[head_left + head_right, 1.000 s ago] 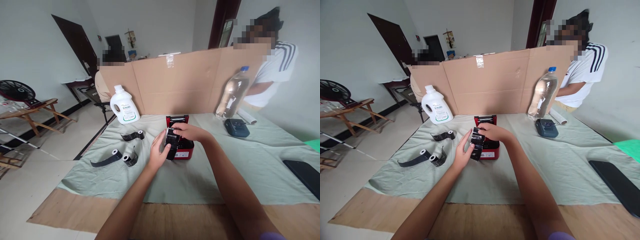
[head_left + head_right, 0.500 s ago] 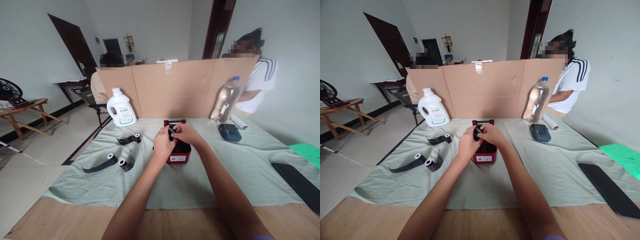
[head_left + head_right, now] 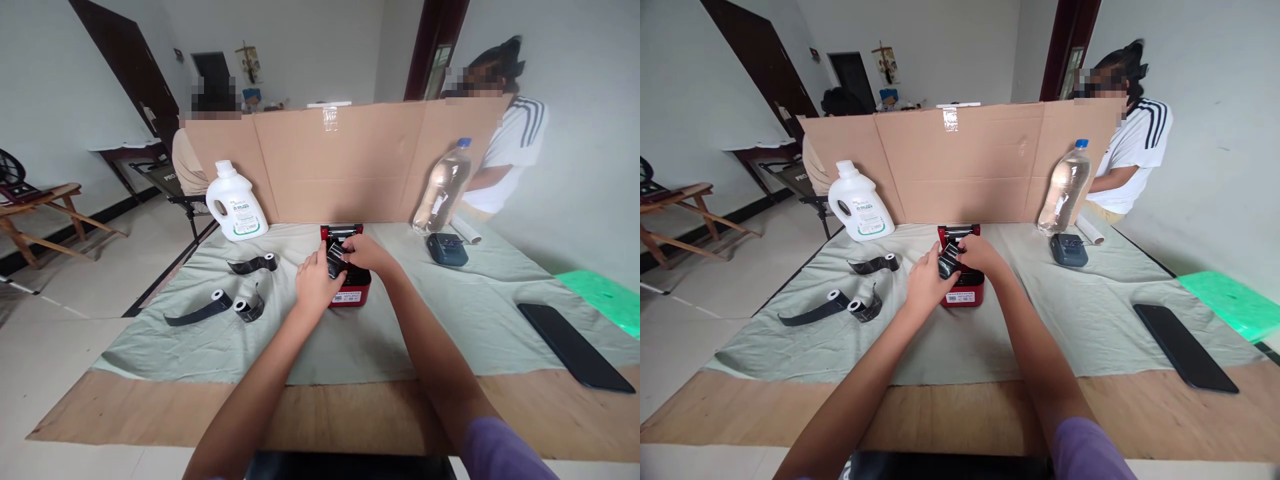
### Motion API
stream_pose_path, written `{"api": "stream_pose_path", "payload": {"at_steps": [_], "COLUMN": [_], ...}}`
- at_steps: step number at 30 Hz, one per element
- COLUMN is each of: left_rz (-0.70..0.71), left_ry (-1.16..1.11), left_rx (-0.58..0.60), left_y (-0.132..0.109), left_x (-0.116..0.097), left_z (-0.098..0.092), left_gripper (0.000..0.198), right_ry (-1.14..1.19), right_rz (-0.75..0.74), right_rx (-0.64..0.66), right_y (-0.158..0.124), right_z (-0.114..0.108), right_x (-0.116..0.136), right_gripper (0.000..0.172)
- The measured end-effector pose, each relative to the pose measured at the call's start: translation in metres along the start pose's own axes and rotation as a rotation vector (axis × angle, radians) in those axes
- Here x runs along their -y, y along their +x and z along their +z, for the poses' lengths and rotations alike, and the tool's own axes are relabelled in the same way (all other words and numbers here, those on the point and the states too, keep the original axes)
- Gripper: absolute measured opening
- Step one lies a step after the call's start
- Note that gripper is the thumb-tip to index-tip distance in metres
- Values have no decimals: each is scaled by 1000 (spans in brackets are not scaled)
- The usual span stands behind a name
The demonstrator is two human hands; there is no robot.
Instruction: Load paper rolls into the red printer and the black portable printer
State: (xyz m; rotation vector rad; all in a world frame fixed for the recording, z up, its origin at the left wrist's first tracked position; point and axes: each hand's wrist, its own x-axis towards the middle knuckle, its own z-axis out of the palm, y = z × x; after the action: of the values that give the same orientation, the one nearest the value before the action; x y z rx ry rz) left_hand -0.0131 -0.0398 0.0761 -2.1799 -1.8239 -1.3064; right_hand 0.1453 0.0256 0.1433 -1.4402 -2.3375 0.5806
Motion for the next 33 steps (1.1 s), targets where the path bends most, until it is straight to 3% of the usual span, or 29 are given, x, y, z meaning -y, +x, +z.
{"api": "stream_pose_path", "payload": {"at_steps": [5,9,18,21,24,26,28,30,33], "left_rz": [224,381,358,340,316,309,310,304,297], "left_ry": [31,5,-28,-51,-74,-89,-110,-130,-139], "left_rx": [49,144,92,83,44,13,-4,-15,-27], "left_y": [-42,-54,-53,-53,-52,-51,-50,-50,-50], "left_x": [18,22,24,24,23,22,22,23,25], "left_z": [-20,-20,3,5,6,7,7,8,9], "left_gripper": [59,51,38,35,28,25,23,24,25], "right_ry": [-163,-144,-204,-172,-48,73,198,341,552], "right_rz": [36,0,113,105,77,127,217,226,116], "right_rx": [52,57,64,82,141,60,-153,-346,-425], "right_y": [5,10,17,14,6,1,-2,1,12], "right_z": [1,10,35,26,2,-13,-20,-17,0], "right_x": [-16,-19,-10,-10,-20,-31,-40,-44,-44], "right_gripper": [13,31,33,24,15,27,41,53,51]}}
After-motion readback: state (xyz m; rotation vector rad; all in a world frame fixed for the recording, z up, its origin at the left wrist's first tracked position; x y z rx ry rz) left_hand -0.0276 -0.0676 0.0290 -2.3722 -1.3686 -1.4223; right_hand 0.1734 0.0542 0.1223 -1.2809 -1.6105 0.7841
